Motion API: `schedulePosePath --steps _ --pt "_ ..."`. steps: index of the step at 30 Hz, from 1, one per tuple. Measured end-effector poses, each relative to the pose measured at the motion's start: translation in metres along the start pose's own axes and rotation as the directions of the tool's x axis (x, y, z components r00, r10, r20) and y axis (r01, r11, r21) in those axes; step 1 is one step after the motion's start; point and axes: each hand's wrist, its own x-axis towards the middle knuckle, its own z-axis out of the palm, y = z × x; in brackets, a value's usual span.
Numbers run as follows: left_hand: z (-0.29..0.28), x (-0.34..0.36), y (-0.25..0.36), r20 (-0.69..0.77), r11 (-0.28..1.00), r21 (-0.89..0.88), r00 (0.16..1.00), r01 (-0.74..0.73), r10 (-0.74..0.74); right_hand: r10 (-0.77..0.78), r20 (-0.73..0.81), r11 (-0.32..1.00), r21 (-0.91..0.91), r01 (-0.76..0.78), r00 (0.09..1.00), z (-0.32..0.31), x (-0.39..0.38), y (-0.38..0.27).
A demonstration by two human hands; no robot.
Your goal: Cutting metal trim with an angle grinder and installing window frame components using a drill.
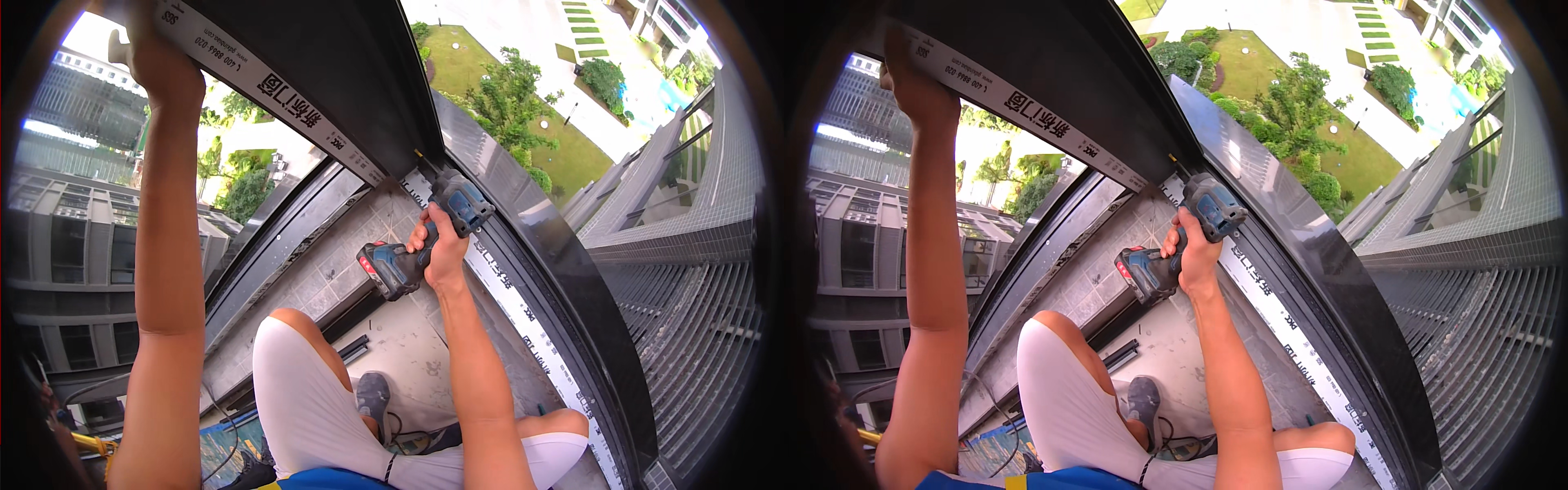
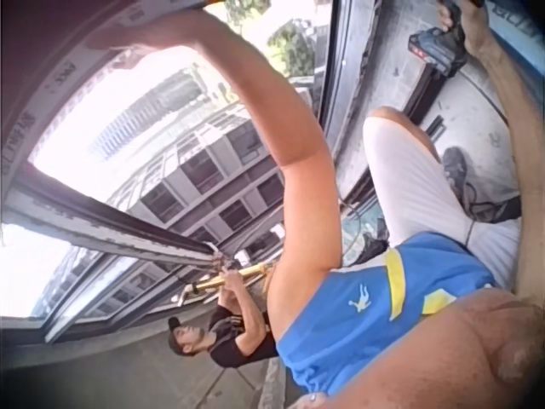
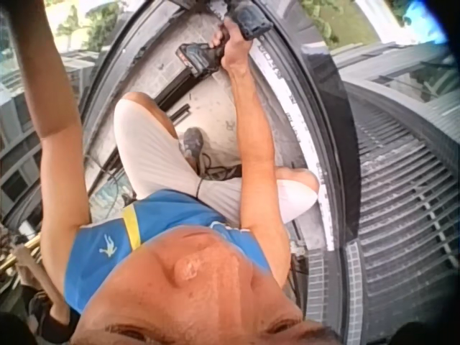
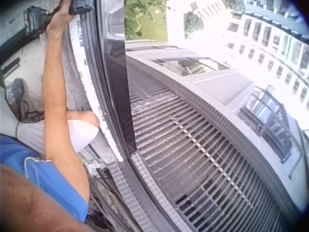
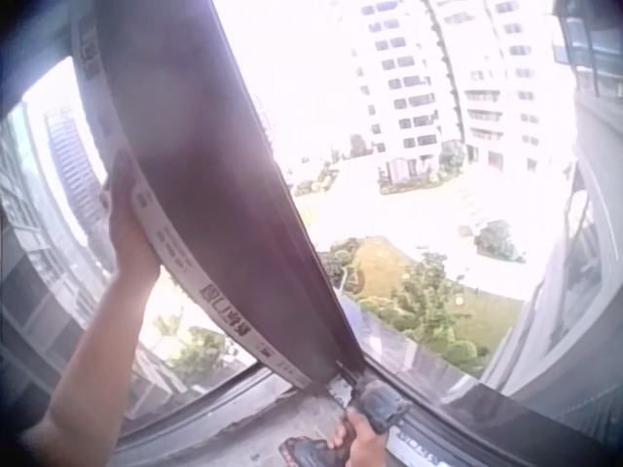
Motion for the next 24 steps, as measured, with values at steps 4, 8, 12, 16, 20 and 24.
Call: schedulePosePath --steps 4,8,12,16,20,24 --pt "-0.046 0.034 -0.026 0.095 0.985 -0.115 0.989 0.128 -0.118 0.022 0.018 1.000 0.014 -0.023 1.000 0.003 0.000 -0.003" --pt "-0.026 0.016 -0.029 -0.111 0.997 -0.036 0.991 0.068 -0.072 0.058 -0.004 0.996 0.061 -0.058 0.998 -0.003 -0.001 -0.004" --pt "-0.028 0.020 -0.029 -0.115 0.996 -0.066 0.991 0.059 -0.066 0.002 -0.003 1.000 0.015 -0.002 1.000 -0.002 -0.005 -0.001" --pt "-0.029 0.019 -0.030 -0.102 0.994 -0.082 0.992 0.072 -0.080 -0.004 0.000 1.000 -0.002 0.004 1.000 -0.004 -0.011 -0.005" --pt "-0.035 0.016 -0.040 -0.048 0.990 -0.122 0.995 0.076 -0.082 -0.004 0.005 0.999 -0.037 0.005 1.000 -0.010 -0.013 -0.006" --pt "-0.050 0.020 -0.055 -0.053 0.990 -0.088 0.992 0.109 -0.113 -0.055 -0.039 0.998 -0.035 0.054 0.998 0.003 -0.017 -0.008"
